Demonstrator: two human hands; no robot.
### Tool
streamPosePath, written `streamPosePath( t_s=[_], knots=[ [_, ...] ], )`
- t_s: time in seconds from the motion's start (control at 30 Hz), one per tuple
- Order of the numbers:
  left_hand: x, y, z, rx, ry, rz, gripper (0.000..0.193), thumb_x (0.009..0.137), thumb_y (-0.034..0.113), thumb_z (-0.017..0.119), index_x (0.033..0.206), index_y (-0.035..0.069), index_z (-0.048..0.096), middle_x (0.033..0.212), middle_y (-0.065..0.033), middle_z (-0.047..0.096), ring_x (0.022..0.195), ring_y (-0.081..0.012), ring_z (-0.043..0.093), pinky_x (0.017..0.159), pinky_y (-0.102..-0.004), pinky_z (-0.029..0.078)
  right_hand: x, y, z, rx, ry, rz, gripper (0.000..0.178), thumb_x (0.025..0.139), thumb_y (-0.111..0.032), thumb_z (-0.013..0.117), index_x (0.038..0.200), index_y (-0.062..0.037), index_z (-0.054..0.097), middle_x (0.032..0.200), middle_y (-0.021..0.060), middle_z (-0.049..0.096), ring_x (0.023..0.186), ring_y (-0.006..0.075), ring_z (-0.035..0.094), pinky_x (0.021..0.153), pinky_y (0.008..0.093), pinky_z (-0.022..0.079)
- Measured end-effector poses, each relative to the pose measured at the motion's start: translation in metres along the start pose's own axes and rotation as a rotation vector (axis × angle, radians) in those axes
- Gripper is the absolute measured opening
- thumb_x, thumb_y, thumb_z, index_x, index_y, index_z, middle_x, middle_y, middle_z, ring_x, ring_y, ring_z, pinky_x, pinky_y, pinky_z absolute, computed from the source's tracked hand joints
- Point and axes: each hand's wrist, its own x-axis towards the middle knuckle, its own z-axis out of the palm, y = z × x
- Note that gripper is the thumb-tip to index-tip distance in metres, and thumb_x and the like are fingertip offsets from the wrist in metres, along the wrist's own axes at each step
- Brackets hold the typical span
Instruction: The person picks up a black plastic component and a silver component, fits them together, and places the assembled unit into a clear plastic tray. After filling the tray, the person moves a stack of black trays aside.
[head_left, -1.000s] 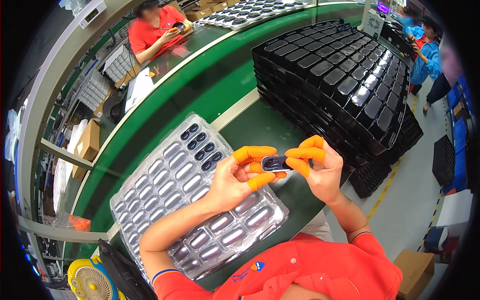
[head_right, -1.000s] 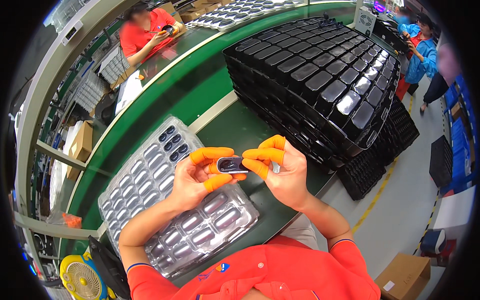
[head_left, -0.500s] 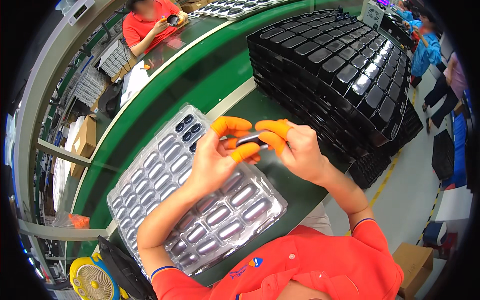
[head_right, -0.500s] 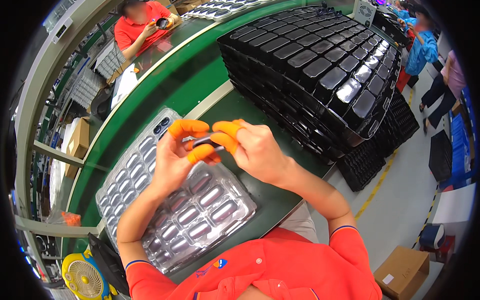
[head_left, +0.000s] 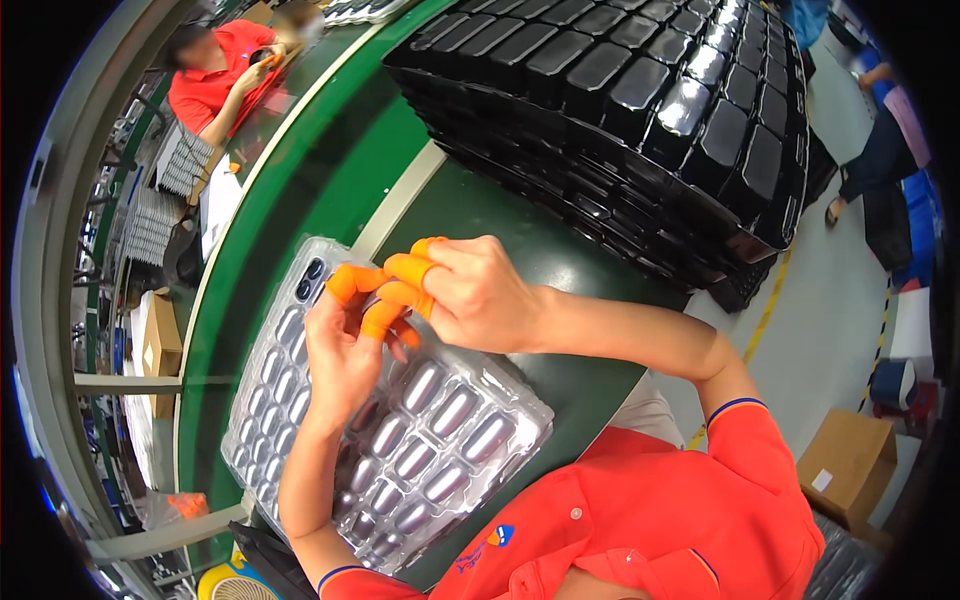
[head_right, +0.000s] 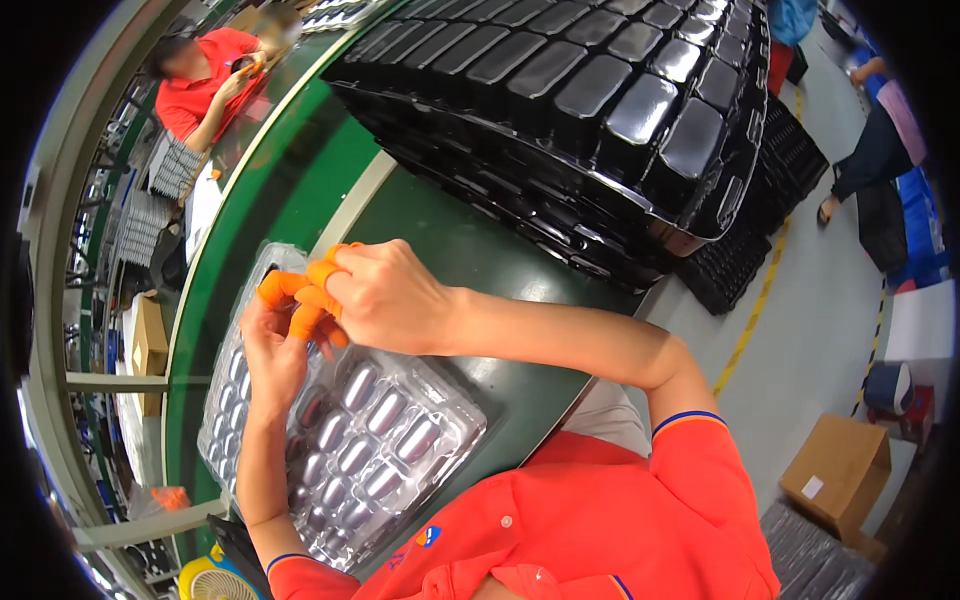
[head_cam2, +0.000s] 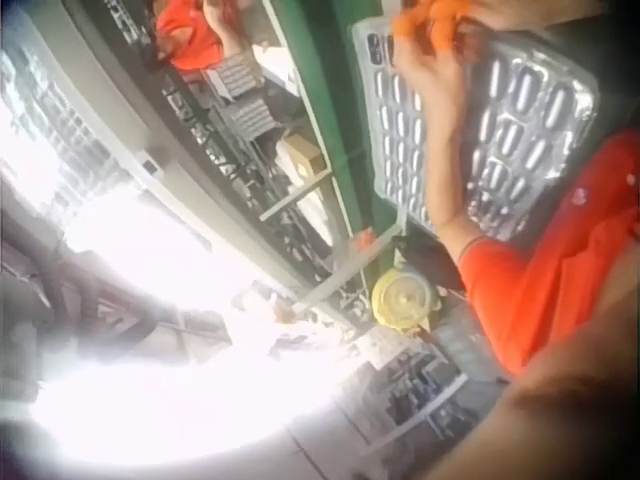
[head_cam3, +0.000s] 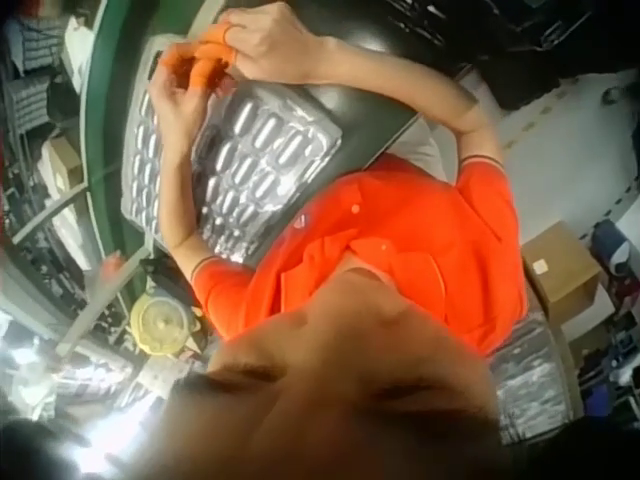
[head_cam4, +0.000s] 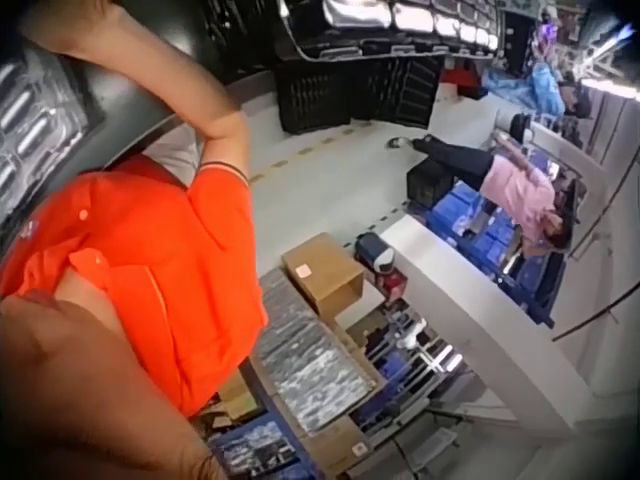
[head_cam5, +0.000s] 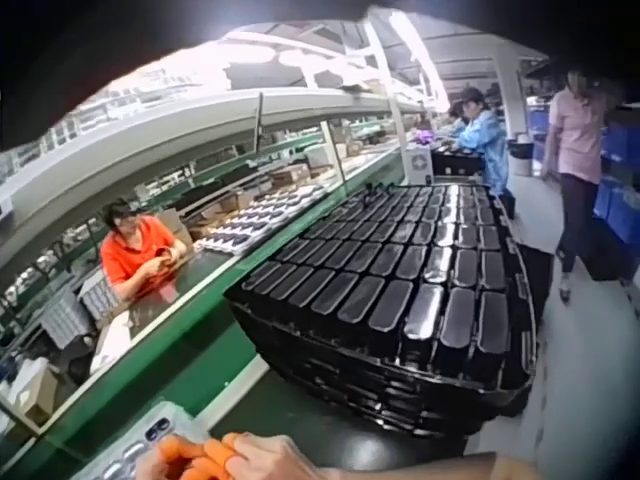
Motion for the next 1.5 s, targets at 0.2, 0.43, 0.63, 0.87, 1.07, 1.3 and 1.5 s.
streamPosePath(
  t_s=[0.2, 0.43, 0.63, 0.87, 1.07, 1.3, 1.5],
  knots=[
    [0.009, -0.013, 0.006, -0.136, -0.126, -0.209, 0.011, 0.087, 0.003, 0.055, 0.096, -0.003, 0.052, 0.080, -0.0125, 0.061, 0.059, -0.0185, 0.062, 0.044, -0.0232, 0.048, -0.017, 0.008, -0.007, -0.034, -0.077, 0.100, 0.021, 0.063, 0.000, 0.065, 0.083, 0.0041, 0.061, 0.074, 0.0147, 0.059, 0.055, 0.0254, 0.058, 0.046, 0.0331, 0.047],
    [0.018, -0.010, 0.005, -0.170, -0.099, -0.151, 0.018, 0.088, 0.002, 0.053, 0.105, -0.005, 0.052, 0.086, -0.0149, 0.061, 0.065, -0.0210, 0.065, 0.050, -0.0252, 0.052, -0.003, 0.022, -0.018, -0.003, -0.058, 0.045, 0.015, 0.064, 0.002, 0.064, 0.079, 0.0044, 0.062, 0.077, 0.0137, 0.062, 0.057, 0.0264, 0.059, 0.048, 0.0334, 0.048],
    [0.009, -0.015, 0.012, -0.119, -0.043, -0.025, 0.020, 0.090, -0.001, 0.049, 0.109, -0.008, 0.049, 0.096, -0.0167, 0.060, 0.073, -0.0231, 0.066, 0.060, -0.0283, 0.055, -0.009, 0.021, -0.017, 0.035, -0.111, 0.209, 0.011, 0.069, 0.006, 0.061, 0.080, 0.0045, 0.063, 0.079, 0.0153, 0.064, 0.062, 0.0280, 0.061, 0.052, 0.0341, 0.049],
    [0.007, -0.012, 0.004, -0.182, -0.105, -0.119, 0.023, 0.089, -0.003, 0.049, 0.112, -0.008, 0.048, 0.098, -0.0173, 0.059, 0.077, -0.0230, 0.065, 0.063, -0.0288, 0.056, -0.008, 0.013, -0.014, 0.133, -0.124, 0.278, 0.013, 0.072, 0.008, 0.059, 0.084, 0.0055, 0.063, 0.077, 0.0170, 0.063, 0.063, 0.0276, 0.061, 0.053, 0.0309, 0.048],
    [0.008, -0.004, 0.004, -0.240, -0.156, -0.140, 0.025, 0.089, -0.002, 0.049, 0.114, -0.007, 0.047, 0.099, -0.0177, 0.059, 0.080, -0.0233, 0.065, 0.065, -0.0294, 0.056, -0.004, 0.010, -0.019, 0.219, -0.083, 0.337, 0.011, 0.078, 0.005, 0.059, 0.088, 0.0056, 0.063, 0.075, 0.0133, 0.063, 0.061, 0.0192, 0.060, 0.052, 0.0267, 0.046],
    [0.009, 0.000, 0.001, -0.294, -0.199, -0.128, 0.029, 0.088, 0.004, 0.054, 0.115, -0.006, 0.047, 0.100, -0.0196, 0.061, 0.076, -0.0275, 0.066, 0.063, -0.0319, 0.056, 0.007, 0.009, -0.029, 0.541, -0.141, 0.712, 0.015, 0.085, -0.004, 0.058, 0.098, 0.0025, 0.063, 0.080, 0.0066, 0.063, 0.065, 0.0115, 0.058, 0.054, 0.0251, 0.046],
    [0.004, 0.013, 0.001, -0.193, -0.236, -0.284, 0.025, 0.087, 0.003, 0.056, 0.110, -0.005, 0.050, 0.089, -0.0128, 0.062, 0.071, -0.0188, 0.065, 0.060, -0.0263, 0.053, 0.005, 0.008, -0.017, 0.939, -0.096, 0.689, 0.021, 0.090, -0.014, 0.055, 0.106, -0.0007, 0.059, 0.081, 0.0048, 0.062, 0.067, 0.0094, 0.056, 0.055, 0.0240, 0.045]
  ],
)
